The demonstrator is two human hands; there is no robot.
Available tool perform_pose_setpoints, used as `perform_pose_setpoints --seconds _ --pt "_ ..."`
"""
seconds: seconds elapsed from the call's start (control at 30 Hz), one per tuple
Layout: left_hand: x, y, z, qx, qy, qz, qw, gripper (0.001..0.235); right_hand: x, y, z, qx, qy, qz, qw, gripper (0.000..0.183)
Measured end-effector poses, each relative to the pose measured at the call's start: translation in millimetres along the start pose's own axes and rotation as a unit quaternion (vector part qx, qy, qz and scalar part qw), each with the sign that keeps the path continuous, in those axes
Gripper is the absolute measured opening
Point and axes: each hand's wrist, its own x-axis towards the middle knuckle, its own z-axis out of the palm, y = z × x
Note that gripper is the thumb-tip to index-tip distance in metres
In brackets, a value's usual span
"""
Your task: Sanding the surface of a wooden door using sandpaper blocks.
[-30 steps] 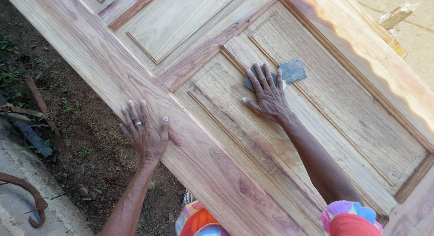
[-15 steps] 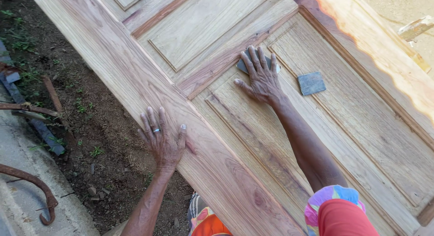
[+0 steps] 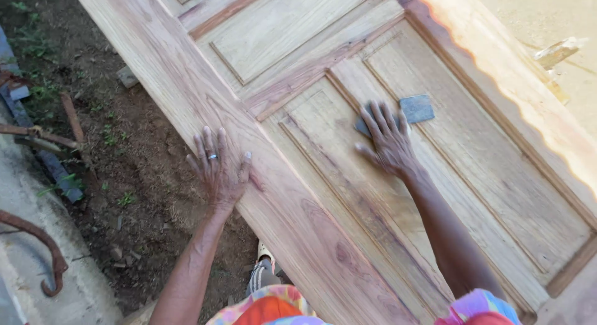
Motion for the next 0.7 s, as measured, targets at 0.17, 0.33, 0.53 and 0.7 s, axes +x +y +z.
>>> perform_pose_setpoints --seconds 0.17,0.33,0.53,0.7 --pt "3.3 1.9 -2.0 -0.008 -0.005 -0.006 1.0 0.093 -192.6 26.5 -24.9 -0.009 0.004 0.075 0.997 0.09" --pt "1.9 9.8 -8.2 -0.005 0.004 -0.008 1.0 0.093 -301.5 36.8 -25.8 -0.011 0.023 0.17 0.985 0.089" --pt "0.6 10.2 -6.3 -0.013 0.002 -0.011 1.0 0.09 -224.8 36.1 -14.3 -0.027 0.003 0.144 0.989 0.093" --pt "-0.3 7.8 -8.4 -0.015 0.017 0.006 1.0 0.092 -93.7 21.2 -6.4 -0.015 -0.02 0.058 0.998 0.096"
